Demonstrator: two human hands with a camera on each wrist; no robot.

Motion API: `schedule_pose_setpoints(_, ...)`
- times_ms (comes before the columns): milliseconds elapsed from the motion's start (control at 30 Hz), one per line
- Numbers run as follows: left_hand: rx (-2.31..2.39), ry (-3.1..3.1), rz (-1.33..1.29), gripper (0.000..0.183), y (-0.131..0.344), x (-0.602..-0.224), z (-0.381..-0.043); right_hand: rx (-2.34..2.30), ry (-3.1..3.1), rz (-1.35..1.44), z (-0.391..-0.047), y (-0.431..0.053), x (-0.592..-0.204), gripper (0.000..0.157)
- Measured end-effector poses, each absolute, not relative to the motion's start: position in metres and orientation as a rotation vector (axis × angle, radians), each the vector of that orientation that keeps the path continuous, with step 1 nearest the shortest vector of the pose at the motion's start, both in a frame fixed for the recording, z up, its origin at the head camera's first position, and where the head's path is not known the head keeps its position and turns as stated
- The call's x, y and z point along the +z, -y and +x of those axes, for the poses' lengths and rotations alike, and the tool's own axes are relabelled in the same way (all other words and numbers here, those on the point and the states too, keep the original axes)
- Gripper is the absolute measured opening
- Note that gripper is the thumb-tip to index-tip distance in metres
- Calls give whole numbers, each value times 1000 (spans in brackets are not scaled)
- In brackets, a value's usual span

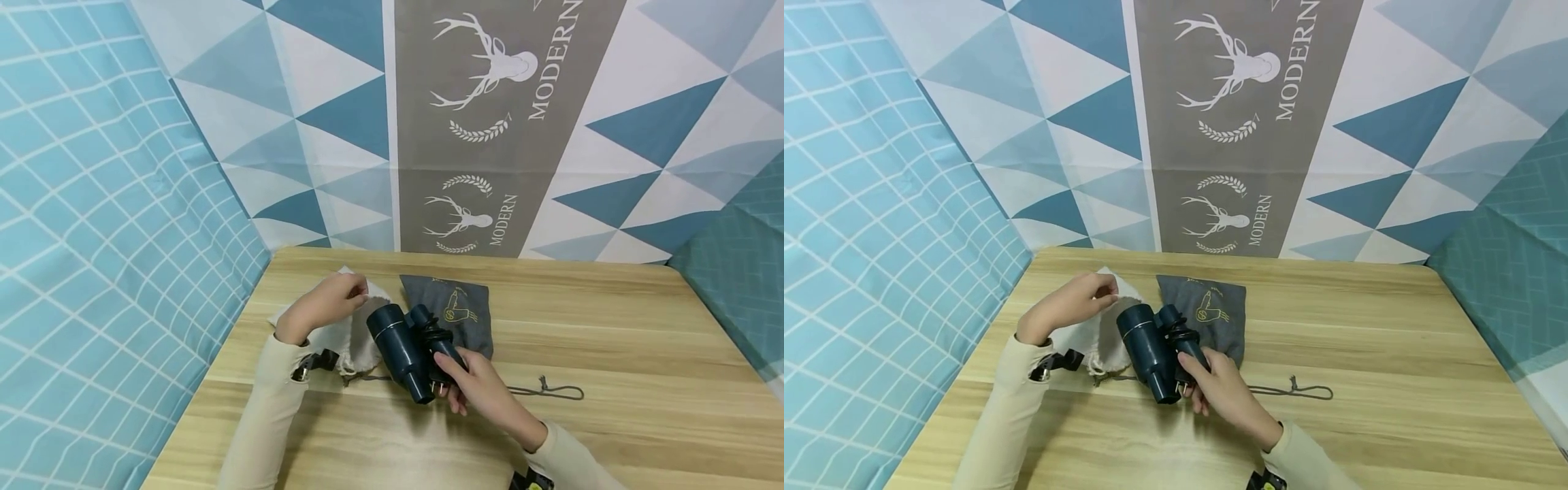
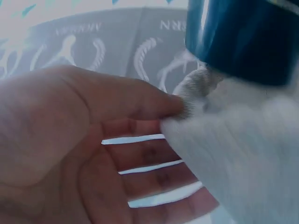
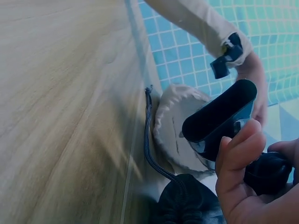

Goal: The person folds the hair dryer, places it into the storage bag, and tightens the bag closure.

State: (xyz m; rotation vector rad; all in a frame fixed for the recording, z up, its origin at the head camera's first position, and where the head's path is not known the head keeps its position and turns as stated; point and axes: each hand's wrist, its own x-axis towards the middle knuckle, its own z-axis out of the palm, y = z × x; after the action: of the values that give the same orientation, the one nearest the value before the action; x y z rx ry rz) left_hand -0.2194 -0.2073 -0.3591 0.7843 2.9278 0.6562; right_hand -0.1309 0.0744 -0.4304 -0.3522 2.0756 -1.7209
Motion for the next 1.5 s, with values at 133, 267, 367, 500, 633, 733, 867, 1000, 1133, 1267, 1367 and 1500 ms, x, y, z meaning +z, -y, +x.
schedule_pose_setpoints(133, 670, -2991, 865, 11, 190, -352, -212, -1705, -2168, -359, -123, -72, -431, 43)
schedule_pose_setpoints(267, 725, -3038, 933, 10, 176, -349, -207, -1669, -2261, -420, -114, -67, -427, 39)
schedule_pose_setpoints(367, 786, -3077, 944, 10, 171, -347, -203, -1617, -2327, -488, -109, -63, -425, 36)
schedule_pose_setpoints(500, 868, -3121, 963, 10, 168, -346, -199, -1458, -2526, -612, -106, -61, -423, 31)
schedule_pose_setpoints(633, 841, -3117, 1000, 9, 164, -346, -196, -1271, -2769, -737, -102, -60, -421, 29)
schedule_pose_setpoints(733, 753, -3095, 1034, 9, 161, -346, -193, -1154, -2909, -875, -101, -60, -420, 28)
schedule_pose_setpoints(867, 683, -3068, 1101, 11, 158, -343, -188, -941, -3122, -1125, -102, -62, -422, 32)
schedule_pose_setpoints(1000, 639, -3052, 1118, 14, 157, -339, -182, -767, -3263, -1210, -106, -64, -425, 38)
schedule_pose_setpoints(1133, 572, -3006, 1087, 13, 155, -336, -175, -1005, -3114, -1027, -112, -68, -426, 29)
schedule_pose_setpoints(1267, 522, -2920, 1048, 10, 153, -336, -170, -1325, -2868, -761, -117, -73, -428, 24)
schedule_pose_setpoints(1367, 522, -2885, 1029, 10, 151, -336, -168, -1510, -2643, -582, -120, -76, -427, 28)
schedule_pose_setpoints(1500, 532, -2892, 1034, 12, 149, -334, -168, -1716, -2308, -440, -122, -78, -420, 39)
